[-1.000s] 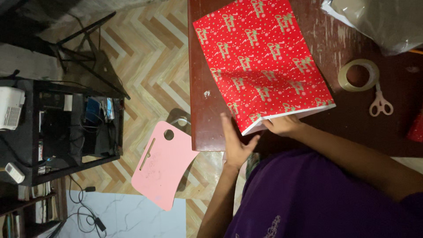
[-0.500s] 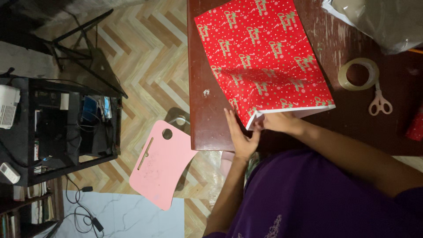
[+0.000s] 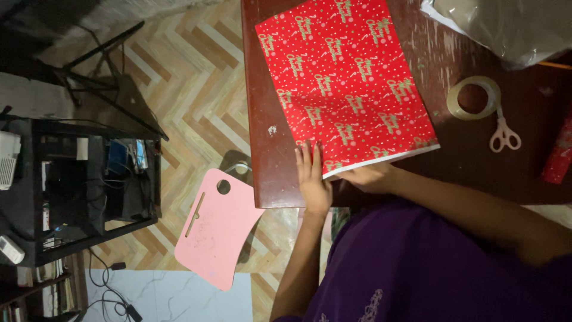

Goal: The person wraps a rectangular item in red Christmas-themed paper on a wooden table. They use scissors to cut clear tape and apply it to secure the paper folds, then smooth the edges.

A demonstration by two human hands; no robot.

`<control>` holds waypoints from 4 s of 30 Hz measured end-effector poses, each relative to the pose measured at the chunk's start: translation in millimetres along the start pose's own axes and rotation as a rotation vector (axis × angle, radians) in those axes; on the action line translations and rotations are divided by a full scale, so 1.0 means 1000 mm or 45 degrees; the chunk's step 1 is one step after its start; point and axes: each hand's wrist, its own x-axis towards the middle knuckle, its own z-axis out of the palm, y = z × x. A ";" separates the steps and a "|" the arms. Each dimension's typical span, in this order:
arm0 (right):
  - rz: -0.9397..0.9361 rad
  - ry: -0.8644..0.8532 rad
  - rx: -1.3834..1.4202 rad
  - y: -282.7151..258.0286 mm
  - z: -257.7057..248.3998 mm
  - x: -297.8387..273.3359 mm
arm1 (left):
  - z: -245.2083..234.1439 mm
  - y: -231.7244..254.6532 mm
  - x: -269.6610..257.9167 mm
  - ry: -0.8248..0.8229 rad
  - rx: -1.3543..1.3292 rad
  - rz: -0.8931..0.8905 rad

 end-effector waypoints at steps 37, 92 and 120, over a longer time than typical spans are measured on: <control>1.075 0.316 0.255 0.068 -0.030 -0.104 | -0.002 -0.040 -0.014 0.183 -0.179 -0.345; 0.025 -0.717 0.335 0.105 -0.006 0.053 | 0.061 -0.036 -0.041 0.418 -0.058 -0.417; 1.925 0.385 1.146 0.047 0.062 -0.131 | 0.086 0.008 0.086 -0.648 0.576 0.715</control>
